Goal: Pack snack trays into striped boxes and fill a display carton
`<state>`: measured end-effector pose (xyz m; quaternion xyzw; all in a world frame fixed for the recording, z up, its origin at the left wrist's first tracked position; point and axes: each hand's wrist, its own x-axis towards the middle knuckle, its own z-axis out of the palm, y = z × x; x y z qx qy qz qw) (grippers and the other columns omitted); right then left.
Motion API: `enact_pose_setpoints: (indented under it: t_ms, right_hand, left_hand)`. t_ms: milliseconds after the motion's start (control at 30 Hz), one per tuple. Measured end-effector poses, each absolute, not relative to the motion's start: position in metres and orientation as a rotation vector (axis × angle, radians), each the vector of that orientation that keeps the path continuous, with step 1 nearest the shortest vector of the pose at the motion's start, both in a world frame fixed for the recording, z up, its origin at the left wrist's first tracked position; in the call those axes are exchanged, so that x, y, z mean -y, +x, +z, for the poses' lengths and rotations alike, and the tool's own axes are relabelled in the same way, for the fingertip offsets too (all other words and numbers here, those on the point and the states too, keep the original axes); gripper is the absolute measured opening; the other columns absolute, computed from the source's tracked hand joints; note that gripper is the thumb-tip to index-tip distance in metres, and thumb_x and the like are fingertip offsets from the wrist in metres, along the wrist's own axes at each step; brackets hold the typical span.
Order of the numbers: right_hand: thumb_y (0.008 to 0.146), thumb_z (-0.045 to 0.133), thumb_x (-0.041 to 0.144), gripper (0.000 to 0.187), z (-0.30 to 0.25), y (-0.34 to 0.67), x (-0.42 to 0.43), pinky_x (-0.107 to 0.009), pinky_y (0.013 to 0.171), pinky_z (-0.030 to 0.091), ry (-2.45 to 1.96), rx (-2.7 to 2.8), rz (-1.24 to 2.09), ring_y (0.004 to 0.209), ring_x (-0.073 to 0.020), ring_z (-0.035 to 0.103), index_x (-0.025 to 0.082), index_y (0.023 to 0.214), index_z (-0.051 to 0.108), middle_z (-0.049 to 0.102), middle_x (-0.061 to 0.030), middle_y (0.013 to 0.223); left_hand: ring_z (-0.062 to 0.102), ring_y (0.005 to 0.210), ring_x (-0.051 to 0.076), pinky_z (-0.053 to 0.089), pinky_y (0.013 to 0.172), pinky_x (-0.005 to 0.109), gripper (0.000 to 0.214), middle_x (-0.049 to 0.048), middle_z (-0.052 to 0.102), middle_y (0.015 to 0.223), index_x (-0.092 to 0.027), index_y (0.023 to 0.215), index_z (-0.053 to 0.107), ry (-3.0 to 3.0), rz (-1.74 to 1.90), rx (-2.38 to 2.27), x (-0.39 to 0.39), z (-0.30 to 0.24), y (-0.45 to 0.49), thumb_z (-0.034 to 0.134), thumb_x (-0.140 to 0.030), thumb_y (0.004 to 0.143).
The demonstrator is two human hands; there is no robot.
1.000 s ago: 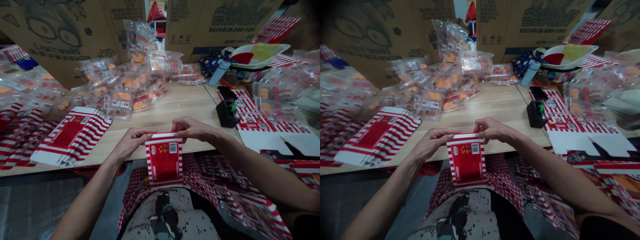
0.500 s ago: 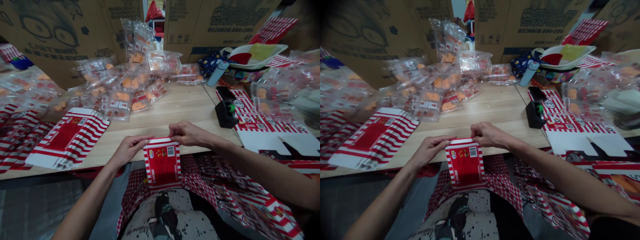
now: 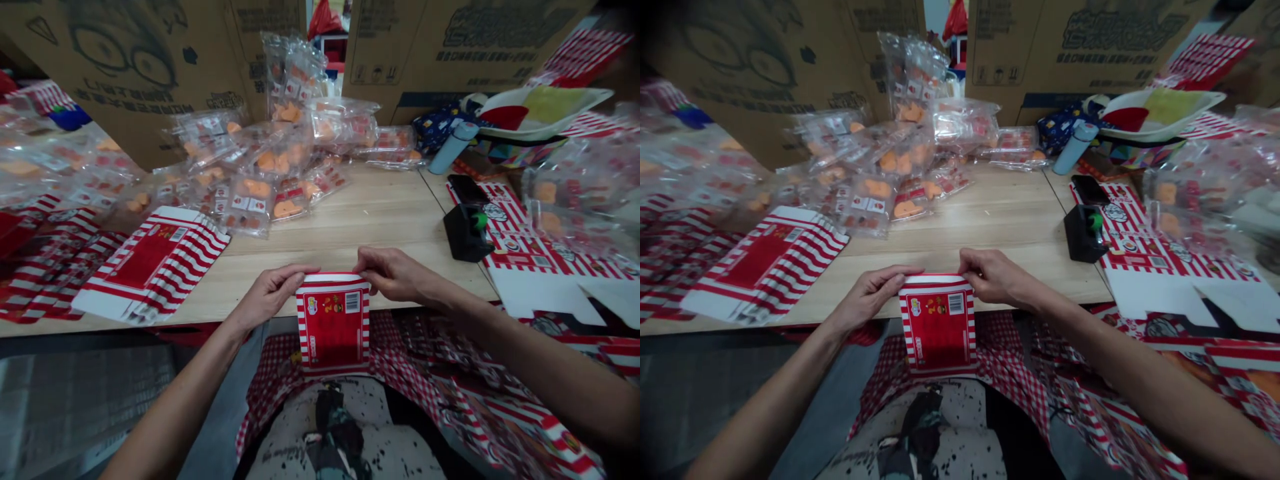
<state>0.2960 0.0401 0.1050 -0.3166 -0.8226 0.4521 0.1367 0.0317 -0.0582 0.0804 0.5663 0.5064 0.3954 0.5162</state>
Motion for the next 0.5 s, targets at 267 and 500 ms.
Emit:
enact_pose_setpoints:
  t_ms: [267,500]
  right_hand:
    - [0.083,0.052,0.013,0.006,0.114,0.299,-0.040,-0.024,0.055,0.045,-0.936,2.304,1.577,0.059,-0.0122,0.057,0.018,0.083,0.055,0.062,-0.0002,0.071]
    - [0.081,0.053,0.012,0.007,0.116,0.300,-0.040,-0.024,0.057,0.045,-0.923,2.403,1.478,0.061,-0.0129,0.058,0.017,0.079,0.058,0.064,-0.0016,0.072]
  left_hand:
    - [0.072,0.084,0.015,0.057,0.077,0.024,0.034,0.0063,0.079,0.100,-0.020,0.113,0.077,1.234,0.997,-1.250,0.058,0.076,0.036,0.068,-0.044,0.090]
    - [0.074,0.094,0.020,0.060,0.083,0.031,0.038,0.0068,0.078,0.109,-0.022,0.120,0.074,1.416,0.853,-1.157,0.056,0.087,0.027,0.063,-0.046,0.092]
